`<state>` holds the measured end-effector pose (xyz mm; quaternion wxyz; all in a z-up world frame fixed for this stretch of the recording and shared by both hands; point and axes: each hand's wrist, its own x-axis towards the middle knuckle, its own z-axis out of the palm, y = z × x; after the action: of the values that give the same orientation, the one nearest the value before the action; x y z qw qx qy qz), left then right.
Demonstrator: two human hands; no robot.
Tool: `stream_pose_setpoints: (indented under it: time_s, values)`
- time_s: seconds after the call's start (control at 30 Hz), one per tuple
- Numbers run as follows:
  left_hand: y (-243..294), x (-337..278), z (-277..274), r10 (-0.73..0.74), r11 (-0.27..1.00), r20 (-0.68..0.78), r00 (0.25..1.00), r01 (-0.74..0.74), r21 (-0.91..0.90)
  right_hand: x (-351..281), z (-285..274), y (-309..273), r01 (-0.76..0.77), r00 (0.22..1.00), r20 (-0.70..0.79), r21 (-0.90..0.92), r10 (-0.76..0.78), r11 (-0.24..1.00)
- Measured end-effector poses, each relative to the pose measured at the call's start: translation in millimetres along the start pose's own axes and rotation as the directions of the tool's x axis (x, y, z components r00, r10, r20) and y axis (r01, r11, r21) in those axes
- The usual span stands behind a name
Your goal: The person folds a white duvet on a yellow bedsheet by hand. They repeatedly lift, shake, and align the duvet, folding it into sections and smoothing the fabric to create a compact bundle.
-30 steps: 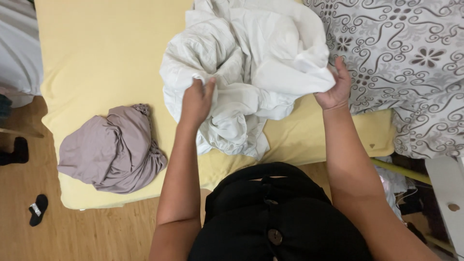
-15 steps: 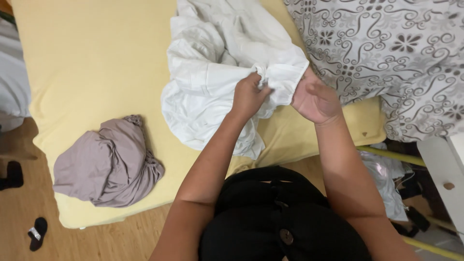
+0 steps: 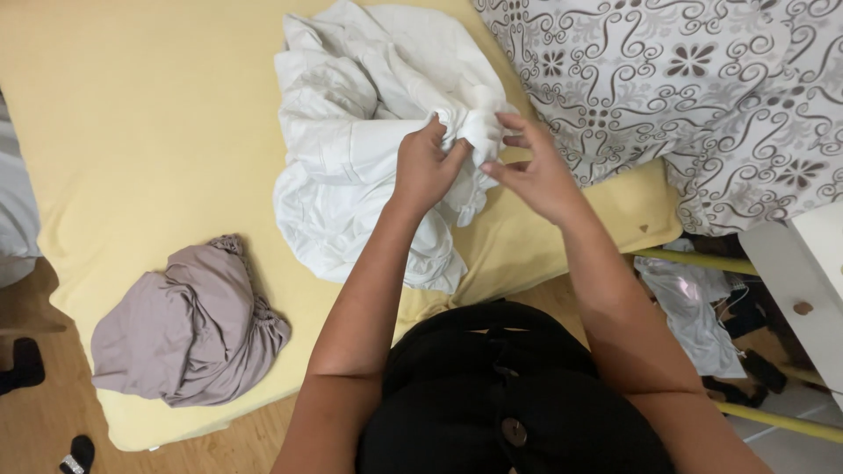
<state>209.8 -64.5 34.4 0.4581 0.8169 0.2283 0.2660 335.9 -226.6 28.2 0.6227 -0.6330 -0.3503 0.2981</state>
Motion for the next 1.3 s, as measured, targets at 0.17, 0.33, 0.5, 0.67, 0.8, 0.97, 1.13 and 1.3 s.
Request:
stream_pose_setpoints:
  time_s: [0.17,0.33,0.5,0.67,0.8,0.97,1.13,1.3]
  values:
    - [-10.8,1.5,2.6,-0.001,0.994,0.016,1.000,-0.001,0.112,7.6,3.9,28.2,0.010,0.999,-0.029,-0.444,-0.025,0.896]
    - [-48.0,23.7,-51.5,-0.088,0.990,-0.043,0.995,0.092,0.104,26.7,-80.6,47.3,-0.024,0.952,-0.269,-0.548,-0.148,0.836]
    - [25.2,34.0,-123.0,0.121,0.972,-0.473,0.873,-0.200,-0.120,27.7,-120.7,-19.8,0.047,0.705,-0.528,-0.631,-0.473,0.774]
    - [23.1,26.8,-81.7,0.188,0.980,-0.229,0.955,-0.167,0.108,40.7,-71.2,0.6,0.178,0.831,-0.299,-0.656,-0.469,0.733]
    - [-15.1,-3.4,-22.6,0.122,0.988,-0.054,0.991,-0.117,0.097,29.7,14.3,6.0,0.209,0.916,-0.179,-0.552,-0.359,0.807]
    - [-26.8,-35.4,-1.4,0.083,0.996,-0.098,0.992,-0.080,0.040,21.1,49.7,74.4,0.195,0.973,-0.022,-0.441,-0.228,0.876]
    - [-26.8,-52.1,0.3,0.009,0.997,-0.086,0.996,-0.003,0.071,21.8,54.7,59.1,0.198,0.980,0.087,-0.396,-0.179,0.897]
    - [-20.5,-54.4,-5.6,-0.050,0.993,-0.145,0.988,0.064,0.096,22.2,72.4,22.7,0.020,0.999,-0.031,-0.225,-0.028,0.974]
